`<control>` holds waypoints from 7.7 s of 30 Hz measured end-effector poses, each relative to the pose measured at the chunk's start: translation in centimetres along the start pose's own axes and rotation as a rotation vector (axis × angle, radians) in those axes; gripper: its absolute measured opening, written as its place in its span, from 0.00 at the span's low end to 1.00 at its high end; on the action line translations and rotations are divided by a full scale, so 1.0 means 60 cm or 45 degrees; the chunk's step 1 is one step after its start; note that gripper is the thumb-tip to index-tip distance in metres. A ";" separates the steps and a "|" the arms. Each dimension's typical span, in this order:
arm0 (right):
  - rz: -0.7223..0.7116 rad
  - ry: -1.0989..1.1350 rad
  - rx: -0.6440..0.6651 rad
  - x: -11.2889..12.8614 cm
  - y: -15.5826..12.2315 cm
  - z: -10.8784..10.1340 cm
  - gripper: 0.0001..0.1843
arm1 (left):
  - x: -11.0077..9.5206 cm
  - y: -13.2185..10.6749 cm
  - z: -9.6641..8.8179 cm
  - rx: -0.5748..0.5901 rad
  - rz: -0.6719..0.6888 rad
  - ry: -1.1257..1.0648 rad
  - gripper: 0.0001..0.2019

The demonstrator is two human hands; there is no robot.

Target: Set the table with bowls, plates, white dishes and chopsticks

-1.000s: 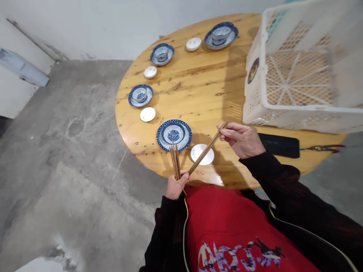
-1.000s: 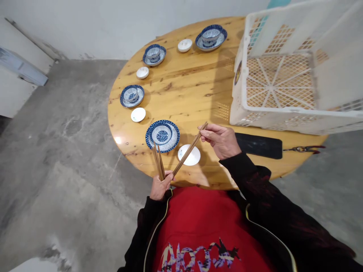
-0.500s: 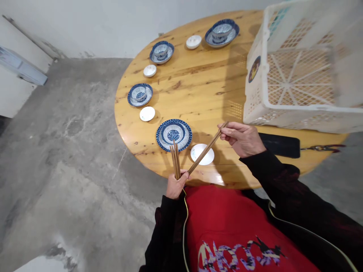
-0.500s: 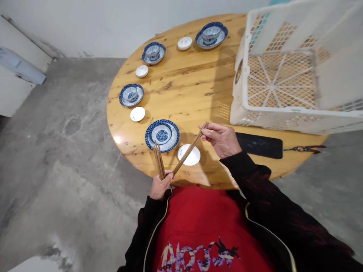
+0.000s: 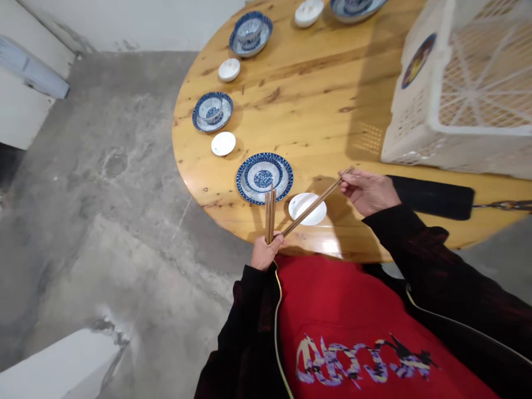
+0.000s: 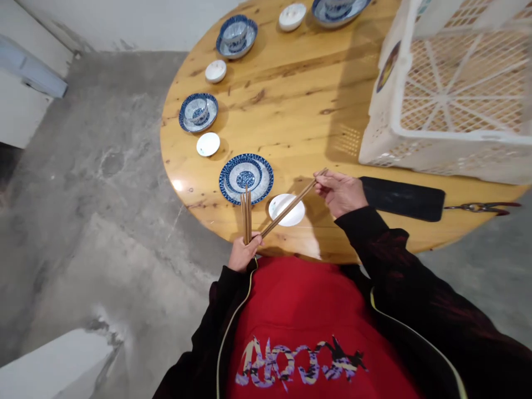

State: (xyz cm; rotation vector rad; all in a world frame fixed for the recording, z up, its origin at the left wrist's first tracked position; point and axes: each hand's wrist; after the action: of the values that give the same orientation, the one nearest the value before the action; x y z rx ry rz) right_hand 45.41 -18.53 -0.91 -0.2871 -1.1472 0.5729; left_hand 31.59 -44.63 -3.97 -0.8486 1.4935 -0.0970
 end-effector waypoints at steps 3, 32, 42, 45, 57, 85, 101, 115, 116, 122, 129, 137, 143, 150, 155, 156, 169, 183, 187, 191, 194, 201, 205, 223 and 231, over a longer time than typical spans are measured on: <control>0.028 -0.012 -0.057 -0.010 0.014 -0.009 0.08 | 0.005 0.004 0.007 -0.037 -0.009 0.003 0.20; 0.212 -0.070 -0.076 -0.019 0.034 0.007 0.16 | -0.010 0.011 0.025 -0.152 -0.064 0.045 0.17; 0.251 -0.139 -0.084 -0.012 0.029 0.018 0.15 | -0.009 0.008 0.025 -0.169 -0.069 0.056 0.17; 0.251 -0.143 -0.078 -0.013 0.028 0.020 0.15 | -0.010 0.008 0.024 -0.189 -0.079 0.042 0.16; 0.235 -0.164 -0.017 -0.019 0.027 0.019 0.16 | -0.001 0.005 0.021 -0.206 -0.077 0.023 0.16; -0.020 -0.173 -0.241 -0.036 -0.014 -0.079 0.14 | -0.043 -0.037 -0.032 -0.503 -0.048 0.248 0.16; -0.404 -0.491 0.095 -0.029 -0.210 -0.016 0.15 | -0.071 -0.064 0.009 0.093 0.144 0.174 0.15; -0.550 -0.345 0.477 0.069 -0.251 0.016 0.16 | -0.106 -0.132 0.104 0.135 0.242 0.192 0.14; -0.531 -0.337 0.484 0.073 -0.252 0.011 0.16 | -0.107 -0.137 0.110 0.134 0.236 0.210 0.14; -0.590 -0.338 0.523 0.083 -0.262 -0.019 0.11 | -0.091 -0.151 0.145 0.003 0.258 0.299 0.14; -0.655 -0.347 0.578 0.068 -0.282 -0.048 0.08 | -0.063 -0.181 0.169 -0.257 0.203 0.466 0.16; -0.321 -0.223 0.679 0.015 -0.304 -0.067 0.13 | -0.011 -0.225 0.180 -0.304 0.210 0.365 0.14; -0.322 -0.256 0.727 -0.002 -0.295 -0.059 0.14 | -0.004 -0.230 0.168 -0.303 0.171 0.397 0.13; -0.289 -0.384 0.886 -0.061 -0.315 -0.003 0.18 | 0.007 -0.241 0.090 -0.348 0.165 0.413 0.16; -0.362 -0.475 0.923 -0.111 -0.344 0.091 0.21 | 0.024 -0.255 -0.025 -0.324 0.124 0.396 0.18; -0.394 -0.506 0.923 -0.115 -0.349 0.113 0.20 | 0.028 -0.255 -0.050 -0.303 0.113 0.381 0.19; -0.773 -0.034 0.343 -0.087 -0.331 0.361 0.19 | 0.137 -0.234 -0.293 -0.418 0.025 0.061 0.26; -1.321 -0.468 0.024 -0.108 -0.180 0.462 0.07 | 0.081 -0.119 -0.405 -0.467 -0.063 -0.020 0.25; -1.363 -0.788 -0.009 -0.135 -0.152 0.492 0.09 | 0.043 -0.075 -0.446 -0.486 -0.086 0.039 0.27; -1.315 -0.944 0.151 -0.145 -0.133 0.514 0.08 | 0.001 -0.027 -0.460 -0.423 -0.051 0.109 0.27; -1.272 -0.963 0.234 -0.151 -0.118 0.522 0.09 | -0.029 0.005 -0.460 -0.350 -0.021 0.138 0.26; -1.176 -0.945 0.208 -0.173 -0.104 0.523 0.09 | -0.083 0.073 -0.481 -0.154 0.045 0.222 0.21; -1.249 -0.957 0.092 -0.181 -0.100 0.532 0.10 | -0.106 0.120 -0.509 -0.024 0.128 0.322 0.21; -0.651 -0.310 -0.361 -0.203 -0.096 0.575 0.26 | -0.154 0.294 -0.622 0.734 0.430 0.604 0.35; -0.367 0.062 -0.514 -0.268 -0.089 0.545 0.35 | -0.155 0.310 -0.651 1.093 0.336 0.743 0.36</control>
State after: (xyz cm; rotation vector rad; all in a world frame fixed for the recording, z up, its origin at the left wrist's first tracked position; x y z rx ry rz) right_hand 12.31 -34.36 2.26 -0.4688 -1.2258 0.0764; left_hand -12.52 -43.06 -0.70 0.0951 1.8493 -0.7800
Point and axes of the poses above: each hand's wrist, its own y-axis towards the middle knuckle, its own z-axis out of the palm, x = y × z, and after that the axes turned 8 degrees about y, right-handed
